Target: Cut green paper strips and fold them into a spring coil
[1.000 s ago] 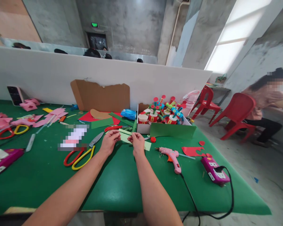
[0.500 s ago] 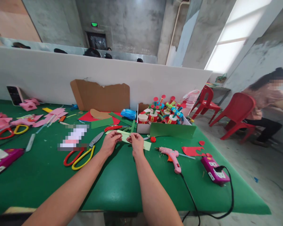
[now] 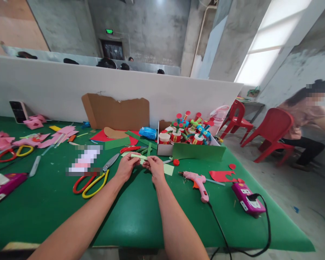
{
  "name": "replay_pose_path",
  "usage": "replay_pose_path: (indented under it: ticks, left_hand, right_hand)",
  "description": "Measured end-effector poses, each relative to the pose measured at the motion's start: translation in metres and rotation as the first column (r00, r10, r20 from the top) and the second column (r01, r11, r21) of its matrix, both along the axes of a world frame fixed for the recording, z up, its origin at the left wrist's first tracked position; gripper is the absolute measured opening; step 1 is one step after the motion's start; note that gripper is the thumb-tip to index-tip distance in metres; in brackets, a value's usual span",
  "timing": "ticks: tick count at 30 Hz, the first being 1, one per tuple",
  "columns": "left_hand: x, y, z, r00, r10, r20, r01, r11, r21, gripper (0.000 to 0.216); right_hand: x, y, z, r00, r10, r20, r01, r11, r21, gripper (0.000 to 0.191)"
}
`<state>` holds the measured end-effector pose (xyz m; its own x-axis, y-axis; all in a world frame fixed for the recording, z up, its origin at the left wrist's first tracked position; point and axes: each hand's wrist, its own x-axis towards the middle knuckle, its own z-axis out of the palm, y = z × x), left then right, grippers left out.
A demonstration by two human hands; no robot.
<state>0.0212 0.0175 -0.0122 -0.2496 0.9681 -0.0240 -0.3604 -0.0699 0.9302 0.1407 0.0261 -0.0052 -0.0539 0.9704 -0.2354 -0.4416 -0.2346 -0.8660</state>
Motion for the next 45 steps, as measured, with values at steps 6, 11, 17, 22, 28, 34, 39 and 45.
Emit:
replay_pose_path:
  ticks: [6, 11, 17, 22, 28, 34, 39, 45]
  left_hand:
    - [0.001, -0.002, 0.005, 0.999, -0.027, -0.045, 0.027, 1.0, -0.001, 0.024]
    - [0.003, -0.005, 0.009, 0.99, -0.022, -0.14, 0.026, 0.999, 0.022, 0.018]
    - [0.0, -0.006, 0.011, 0.966, -0.055, -0.251, 0.069, 0.997, 0.046, 0.018]
    - [0.0, -0.005, 0.009, 0.972, -0.046, -0.228, 0.058, 0.997, 0.045, 0.016]
    - [-0.001, -0.003, 0.004, 0.992, -0.074, -0.106, 0.076, 0.997, 0.019, 0.018]
    - [-0.004, -0.003, 0.01, 0.984, -0.151, 0.093, 0.16, 0.982, -0.101, 0.031]
    - [0.0, -0.003, 0.01, 0.992, -0.126, 0.017, 0.128, 0.98, -0.154, 0.044]
    - [0.0, -0.003, 0.006, 0.985, -0.119, -0.126, 0.099, 0.982, -0.159, 0.05]
  right_hand:
    - [0.002, -0.001, 0.003, 0.995, 0.022, -0.1, -0.025, 0.999, -0.025, 0.026]
    - [0.004, -0.002, 0.005, 0.991, 0.06, -0.124, -0.064, 0.998, -0.028, 0.036]
    - [0.006, 0.001, 0.002, 0.993, 0.09, -0.078, -0.091, 0.996, -0.009, 0.045]
    - [0.007, 0.002, 0.003, 0.997, 0.064, -0.051, -0.064, 0.998, -0.004, 0.042]
    - [0.002, 0.001, 0.004, 0.999, -0.032, -0.045, 0.034, 0.998, 0.057, 0.043]
    - [0.001, 0.0, 0.003, 0.994, -0.093, 0.052, 0.082, 0.98, 0.181, 0.037]
    - [0.0, 0.0, 0.002, 0.983, -0.112, 0.145, 0.075, 0.967, 0.245, 0.033]
    - [0.001, 0.001, 0.0, 0.979, -0.105, 0.177, 0.057, 0.964, 0.259, 0.036]
